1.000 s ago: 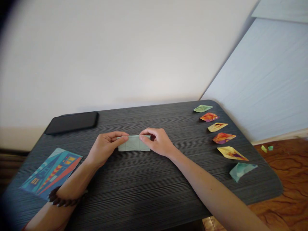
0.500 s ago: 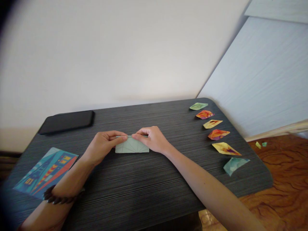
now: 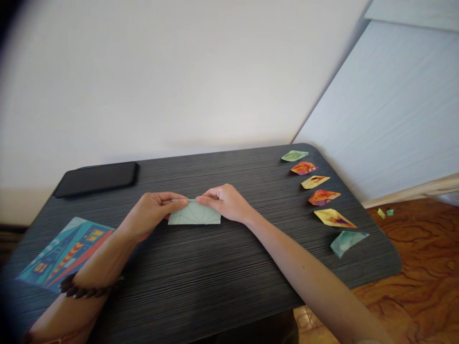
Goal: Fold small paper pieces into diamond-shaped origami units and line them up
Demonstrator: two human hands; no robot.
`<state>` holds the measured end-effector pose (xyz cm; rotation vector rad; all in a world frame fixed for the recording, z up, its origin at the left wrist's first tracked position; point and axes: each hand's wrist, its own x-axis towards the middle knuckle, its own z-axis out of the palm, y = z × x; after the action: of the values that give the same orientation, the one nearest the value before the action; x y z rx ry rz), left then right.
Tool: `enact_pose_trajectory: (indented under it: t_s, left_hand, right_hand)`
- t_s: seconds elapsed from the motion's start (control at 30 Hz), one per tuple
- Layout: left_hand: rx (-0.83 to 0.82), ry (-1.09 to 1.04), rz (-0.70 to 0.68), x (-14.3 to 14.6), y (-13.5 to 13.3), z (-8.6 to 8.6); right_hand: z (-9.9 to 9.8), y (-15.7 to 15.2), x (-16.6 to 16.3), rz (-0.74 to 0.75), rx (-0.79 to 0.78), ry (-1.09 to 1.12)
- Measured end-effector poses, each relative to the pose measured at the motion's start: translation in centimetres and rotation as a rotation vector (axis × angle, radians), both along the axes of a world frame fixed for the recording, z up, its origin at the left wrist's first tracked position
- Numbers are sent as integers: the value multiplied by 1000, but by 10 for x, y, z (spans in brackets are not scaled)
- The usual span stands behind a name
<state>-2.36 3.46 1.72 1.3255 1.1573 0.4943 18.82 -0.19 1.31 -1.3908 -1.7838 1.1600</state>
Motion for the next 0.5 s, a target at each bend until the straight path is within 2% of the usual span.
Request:
enact_pose_trajectory:
  t_s: [0.23, 0.5]
  left_hand:
    - [30, 24, 3, -3, 1, -3]
    - [-1, 12, -16, -5, 1, -3]
  right_hand:
    - [0, -1, 5, 45, -156, 129]
    - [2, -2, 5, 29, -104, 90]
